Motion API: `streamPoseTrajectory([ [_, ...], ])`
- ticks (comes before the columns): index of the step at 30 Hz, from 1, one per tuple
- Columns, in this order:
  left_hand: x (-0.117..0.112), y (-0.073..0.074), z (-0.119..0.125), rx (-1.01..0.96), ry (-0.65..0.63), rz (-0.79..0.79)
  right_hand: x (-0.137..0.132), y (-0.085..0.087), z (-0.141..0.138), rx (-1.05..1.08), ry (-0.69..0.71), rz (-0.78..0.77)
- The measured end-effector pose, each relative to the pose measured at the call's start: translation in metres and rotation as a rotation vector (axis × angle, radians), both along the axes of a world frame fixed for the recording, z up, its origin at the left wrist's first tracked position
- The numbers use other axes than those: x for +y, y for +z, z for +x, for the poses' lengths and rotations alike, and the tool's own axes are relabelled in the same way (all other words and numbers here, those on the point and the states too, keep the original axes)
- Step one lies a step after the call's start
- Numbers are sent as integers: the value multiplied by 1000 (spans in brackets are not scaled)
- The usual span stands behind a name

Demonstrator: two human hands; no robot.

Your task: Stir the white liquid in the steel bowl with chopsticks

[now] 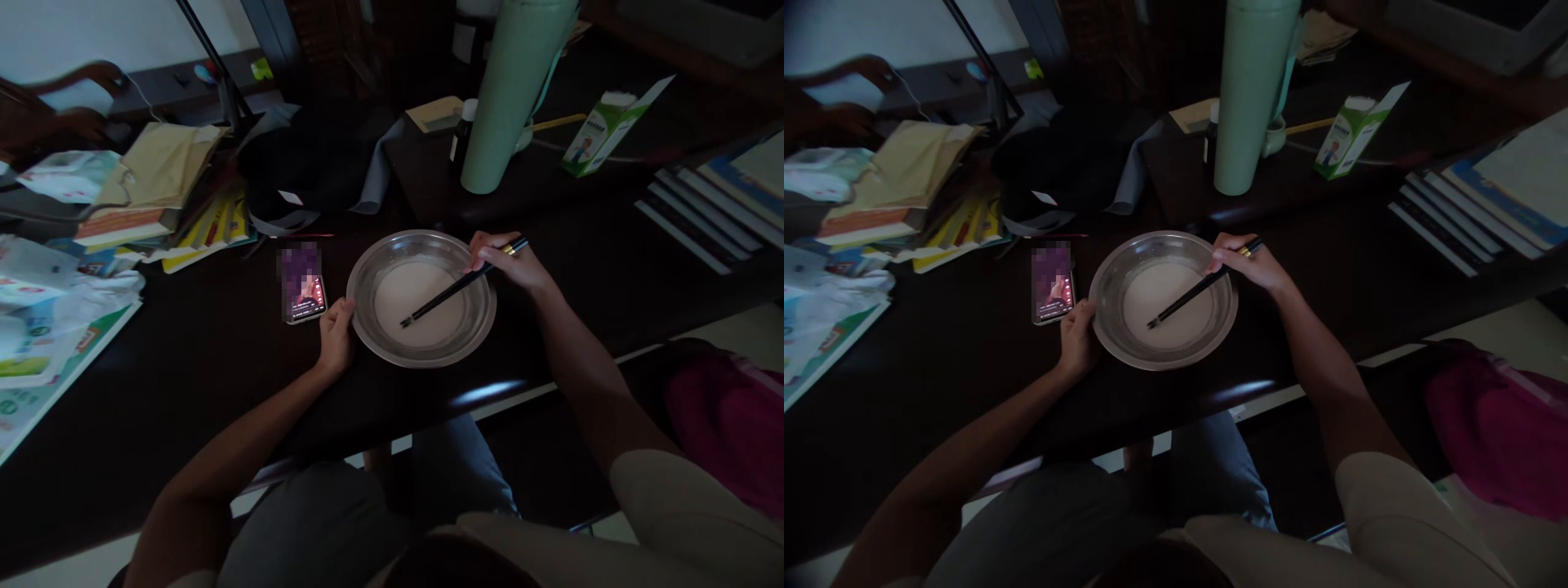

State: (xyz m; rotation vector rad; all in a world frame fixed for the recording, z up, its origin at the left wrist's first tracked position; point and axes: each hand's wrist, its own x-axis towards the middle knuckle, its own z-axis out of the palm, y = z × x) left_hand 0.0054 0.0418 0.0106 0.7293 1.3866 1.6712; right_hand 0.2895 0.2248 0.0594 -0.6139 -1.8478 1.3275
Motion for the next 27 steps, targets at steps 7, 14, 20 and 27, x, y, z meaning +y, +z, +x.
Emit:
streamPoseTrajectory([
  [7, 0, -3, -1, 16, 8, 18, 6, -3, 2, 40, -225, -12],
  [14, 0, -13, -7, 94, 56, 87, 0, -2, -1, 29, -85, -29],
  [20, -2, -11, -6, 161, -91, -3, 5, -4, 0, 62, -177, -48],
  [27, -3, -16, -8, 191, -217, -15, 2, -2, -3, 1, -60, -26],
])
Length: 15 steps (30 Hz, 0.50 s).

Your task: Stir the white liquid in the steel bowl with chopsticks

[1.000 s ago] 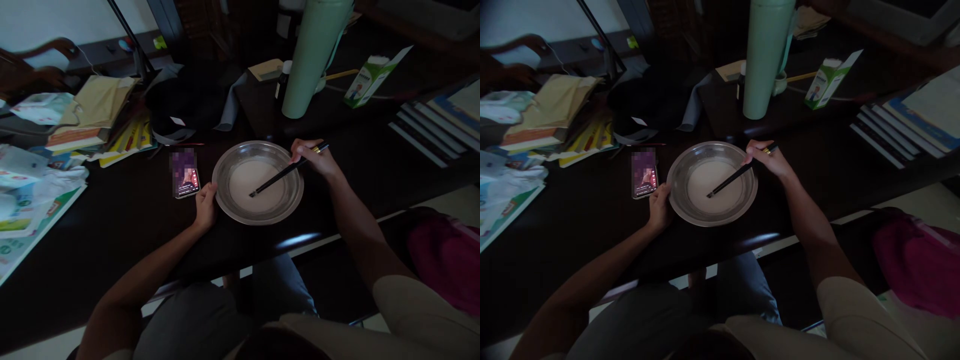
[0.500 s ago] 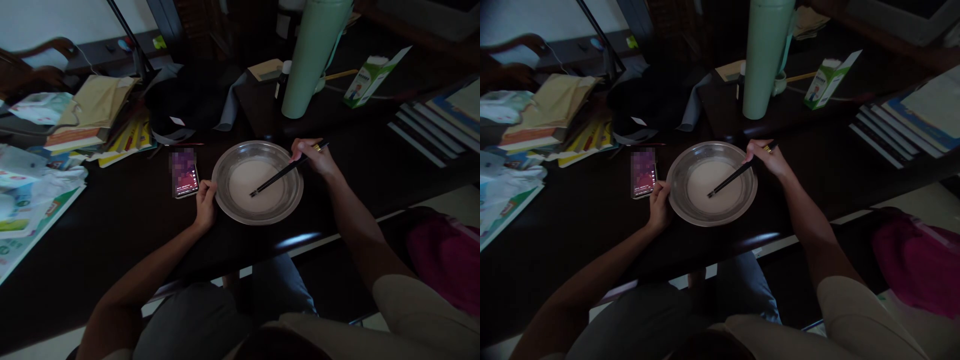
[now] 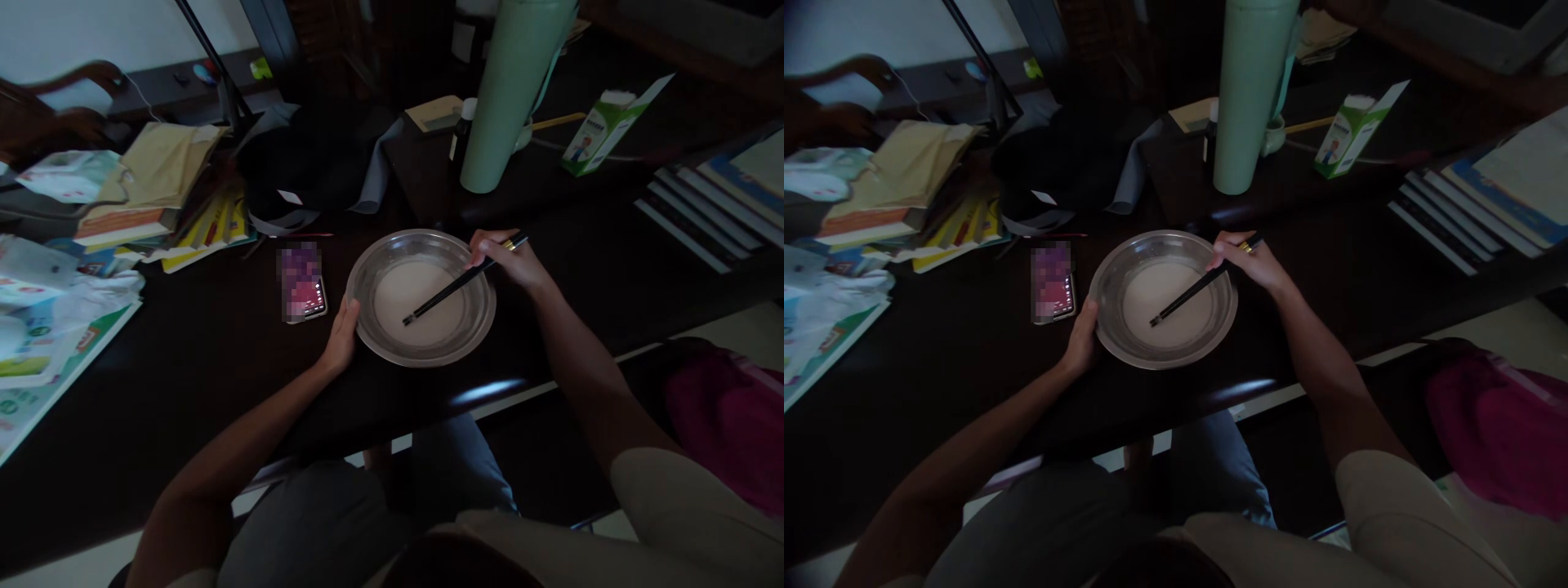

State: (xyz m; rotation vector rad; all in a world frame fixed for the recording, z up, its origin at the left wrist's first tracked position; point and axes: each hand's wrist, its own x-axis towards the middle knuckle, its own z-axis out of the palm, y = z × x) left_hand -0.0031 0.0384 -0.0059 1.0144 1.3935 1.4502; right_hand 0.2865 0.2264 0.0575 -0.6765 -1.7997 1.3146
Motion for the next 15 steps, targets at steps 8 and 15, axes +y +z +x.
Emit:
streamPoseTrajectory([
  [8, -1, -5, -4, 9, -50, 17, 6, -5, 3, 53, -174, -46],
  [15, -2, 2, -3, 78, -54, 107, 0, -3, -2, -19, -40, -32],
])
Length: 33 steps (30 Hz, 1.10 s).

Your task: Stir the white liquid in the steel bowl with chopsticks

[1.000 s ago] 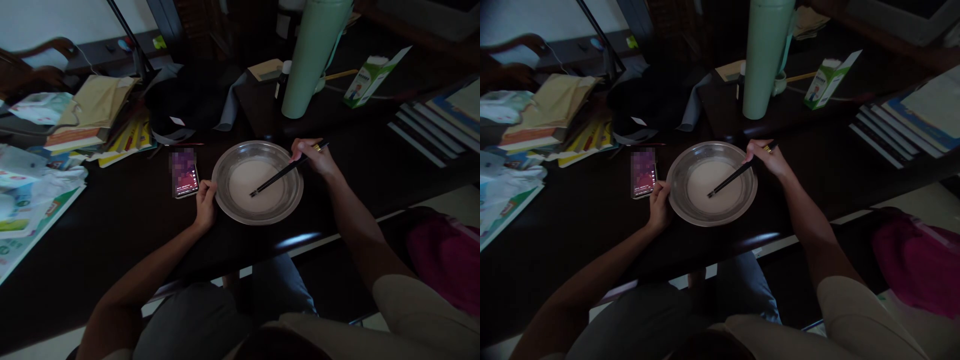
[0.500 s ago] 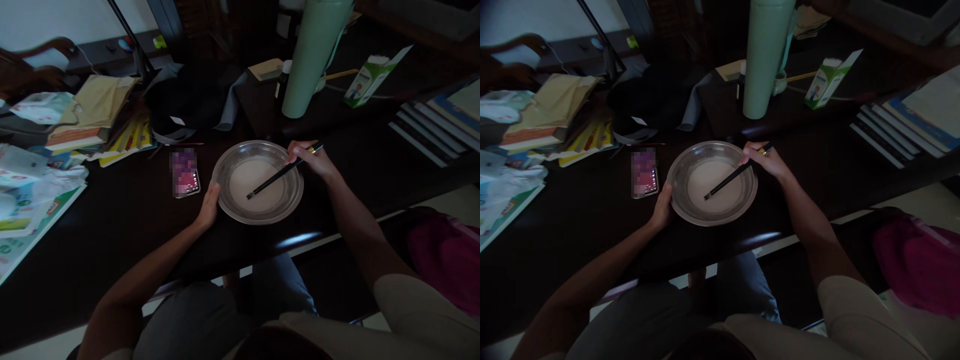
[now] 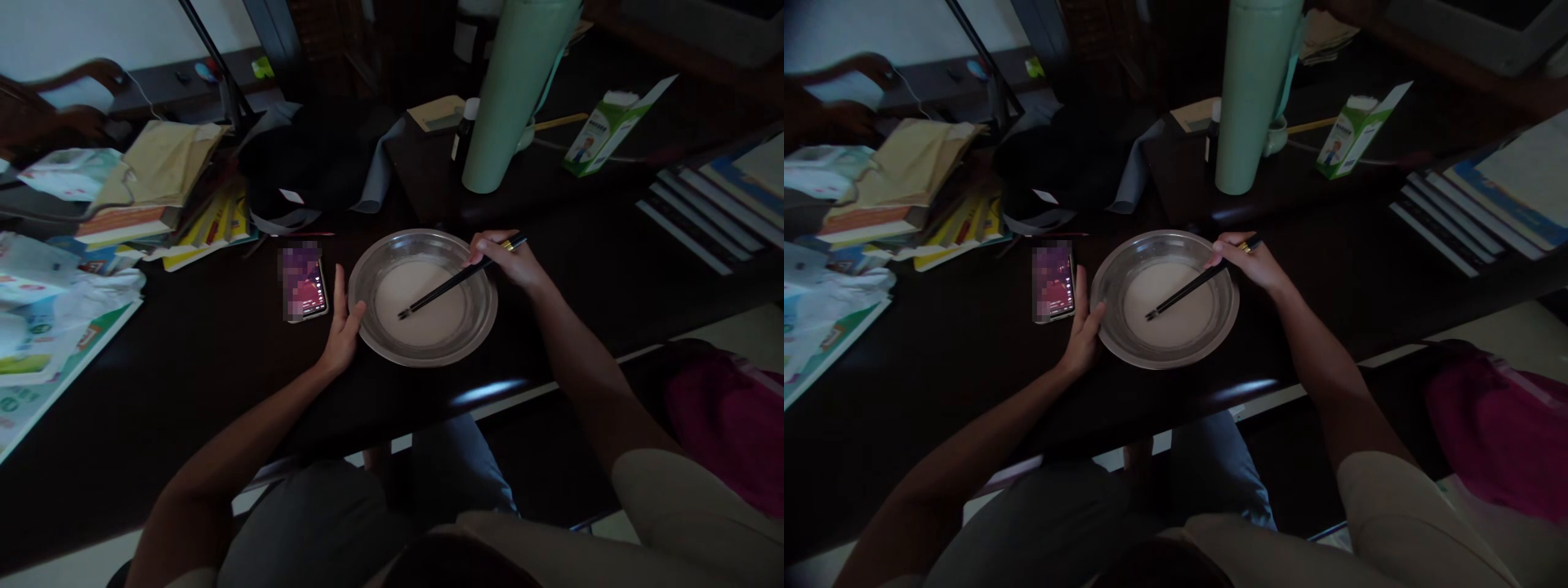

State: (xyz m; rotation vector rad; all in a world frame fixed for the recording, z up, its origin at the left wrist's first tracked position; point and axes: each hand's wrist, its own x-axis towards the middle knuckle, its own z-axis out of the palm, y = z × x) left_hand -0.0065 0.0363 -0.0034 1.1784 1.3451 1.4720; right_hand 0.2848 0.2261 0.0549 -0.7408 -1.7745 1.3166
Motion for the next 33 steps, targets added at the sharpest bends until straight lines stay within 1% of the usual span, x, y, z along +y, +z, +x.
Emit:
streamPoseTrajectory([
  [2, 0, 0, -1, 35, 1, 16, 0, 0, -1, 4, -34, -10],
  [5, -1, -1, -2, 66, 10, 3, 4, -1, 1, 39, -138, -29],
  [7, -1, -2, -3, 77, 24, 4, 6, -3, 3, 62, -164, -39],
  [9, -1, -2, -3, 89, 37, 15, 5, -2, 3, 49, -115, -35],
  [12, -1, -3, -4, 95, 46, 31, 2, 0, 0, 2, 10, -1],
  [14, -1, -3, -3, 89, 46, 36, 2, 0, -2, -1, 24, 9],
  [15, -1, -3, -3, 85, 47, 35, 3, 0, -2, 11, -6, 7],
  [18, 0, -2, -3, 83, 57, 26, 8, -3, 0, 82, -158, -3],
  [20, 0, -1, -2, 96, 62, 24, 10, -5, 3, 135, -203, 13],
  [22, 0, 1, -2, 104, 62, 36, 9, -5, 4, 138, -156, 27],
  [25, -1, 2, -2, 100, 55, 47, 3, -2, 2, 66, -19, 32],
  [27, -1, 0, -2, 102, 51, 41, 2, -2, 0, 29, 12, 29],
  [29, -1, -2, -4, 118, 46, 38, 5, -3, 0, 39, -51, 33],
  [32, 0, -5, -6, 155, 41, 55, 13, -6, 4, 122, -205, 68],
  [33, 0, -6, -6, 163, 40, 61, 15, -7, 5, 149, -231, 82],
])
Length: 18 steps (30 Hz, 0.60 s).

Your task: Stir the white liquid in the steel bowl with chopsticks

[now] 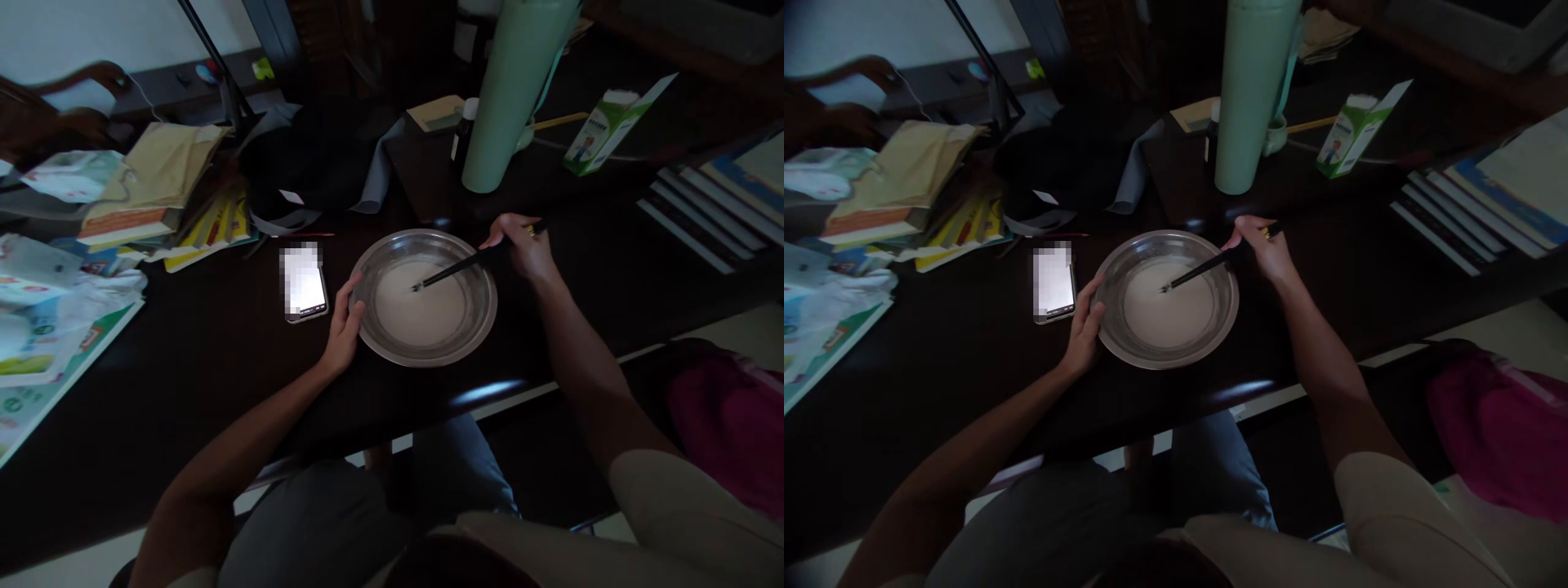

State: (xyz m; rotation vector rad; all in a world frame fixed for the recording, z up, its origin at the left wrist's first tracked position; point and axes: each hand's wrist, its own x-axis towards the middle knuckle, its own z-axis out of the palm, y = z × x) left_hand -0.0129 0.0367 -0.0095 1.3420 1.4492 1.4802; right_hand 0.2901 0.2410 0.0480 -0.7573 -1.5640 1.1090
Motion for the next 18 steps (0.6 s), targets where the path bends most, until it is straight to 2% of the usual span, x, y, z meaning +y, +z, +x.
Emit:
streamPoseTrajectory([
  [2, 0, -1, -1, 3, 3, 4, 0, 0, 2, 9, 19, 9],
  [7, 0, -1, -1, 3, 1, -3, -10, 4, -3, -127, 227, -27],
  [9, 0, -2, -2, -3, -5, -2, -9, 4, -4, -129, 200, -29],
  [14, 0, -5, -3, -19, -24, 12, 0, 1, 1, -3, 8, -16],
  [16, 0, -4, -3, -8, -21, 13, -1, 2, 2, -10, 46, -15],
  [18, 0, -3, -3, 3, -18, 8, -6, 3, 0, -62, 140, -28],
])
